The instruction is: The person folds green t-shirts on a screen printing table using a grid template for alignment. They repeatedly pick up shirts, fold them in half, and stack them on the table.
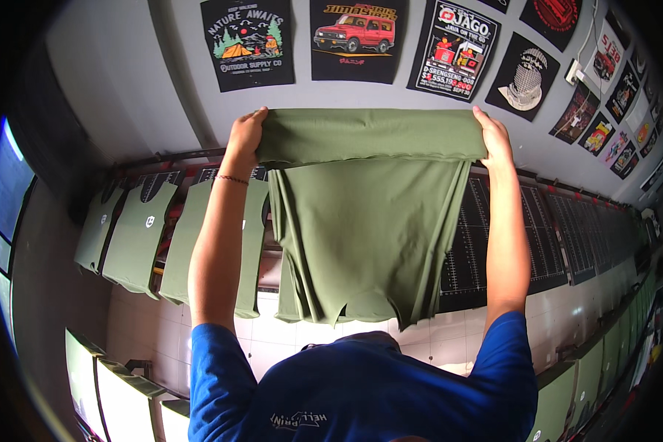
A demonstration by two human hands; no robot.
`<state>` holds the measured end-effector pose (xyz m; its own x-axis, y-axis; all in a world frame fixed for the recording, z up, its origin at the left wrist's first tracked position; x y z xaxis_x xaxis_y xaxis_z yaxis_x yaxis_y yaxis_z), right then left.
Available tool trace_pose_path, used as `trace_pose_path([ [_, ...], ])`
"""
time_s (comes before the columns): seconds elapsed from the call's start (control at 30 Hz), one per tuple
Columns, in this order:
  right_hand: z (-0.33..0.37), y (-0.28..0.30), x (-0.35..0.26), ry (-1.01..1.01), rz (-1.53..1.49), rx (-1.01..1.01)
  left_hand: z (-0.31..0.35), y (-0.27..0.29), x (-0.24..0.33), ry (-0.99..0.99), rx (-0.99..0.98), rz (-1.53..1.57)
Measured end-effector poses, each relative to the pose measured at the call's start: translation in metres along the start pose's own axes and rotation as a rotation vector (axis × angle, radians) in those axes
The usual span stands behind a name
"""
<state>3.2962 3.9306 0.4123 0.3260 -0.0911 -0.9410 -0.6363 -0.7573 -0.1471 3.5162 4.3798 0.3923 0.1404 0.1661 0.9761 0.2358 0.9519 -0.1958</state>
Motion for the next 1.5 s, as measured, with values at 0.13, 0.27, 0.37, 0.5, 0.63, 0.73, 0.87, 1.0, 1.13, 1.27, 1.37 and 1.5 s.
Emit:
trace_pose_path([
  [0.13, 0.02, -0.017, -0.045, 0.072, 0.061, 0.014, 0.026, 0.009, 0.043, -0.121, 0.039, -0.074],
  [0.27, 0.071, -0.014, -0.065, 0.05, 0.056, -0.032, 0.063, 0.021, 0.048, -0.163, -0.046, -0.085],
  [0.37, 0.139, -0.015, -0.039, -0.016, 0.224, 0.077, 0.093, 0.057, 0.004, -0.268, -0.019, -0.24],
  [0.5, 0.232, 0.022, 0.089, -0.243, 0.194, 0.013, 0.133, 0.098, -0.147, -0.018, 0.02, -0.309],
  [0.63, 0.339, 0.052, 0.234, -0.397, 0.208, 0.051, 0.175, 0.166, -0.321, 0.08, 0.091, -0.499],
  [0.73, 0.398, 0.081, 0.308, -0.446, 0.197, 0.058, 0.209, 0.176, -0.378, 0.24, 0.091, -0.389],
  [0.87, 0.418, 0.055, 0.258, -0.501, 0.085, 0.126, 0.227, 0.181, -0.38, 0.257, 0.086, -0.246],
  [1.0, 0.445, 0.063, 0.262, -0.54, 0.102, 0.084, 0.245, 0.198, -0.388, 0.324, 0.065, -0.337],
  [1.13, 0.465, 0.07, 0.295, -0.647, 0.038, 0.044, 0.257, 0.205, -0.411, 0.424, 0.069, -0.444],
  [1.27, 0.465, 0.085, 0.32, -0.71, 0.236, 0.019, 0.256, 0.223, -0.458, 0.555, -0.033, -0.313],
  [1.37, 0.443, 0.087, 0.322, -0.502, 0.457, 0.062, 0.247, 0.214, -0.453, 0.443, 0.024, -0.019],
  [1.5, 0.423, 0.061, 0.328, -0.47, 0.272, -0.08, 0.238, 0.191, -0.443, 0.543, -0.182, 0.186],
])
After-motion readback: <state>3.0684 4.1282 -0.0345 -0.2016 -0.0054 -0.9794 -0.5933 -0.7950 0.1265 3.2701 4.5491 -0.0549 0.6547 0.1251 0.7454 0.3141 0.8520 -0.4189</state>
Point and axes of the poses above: each hand's wrist, its own z-axis away from the middle knuckle, its own y-axis out of the back of the hand, x = y × z, the point moved 8 cm from there along -z, towards the middle knuckle, and after that the axes turned 8 degrees about y, right-handed, at the moved point
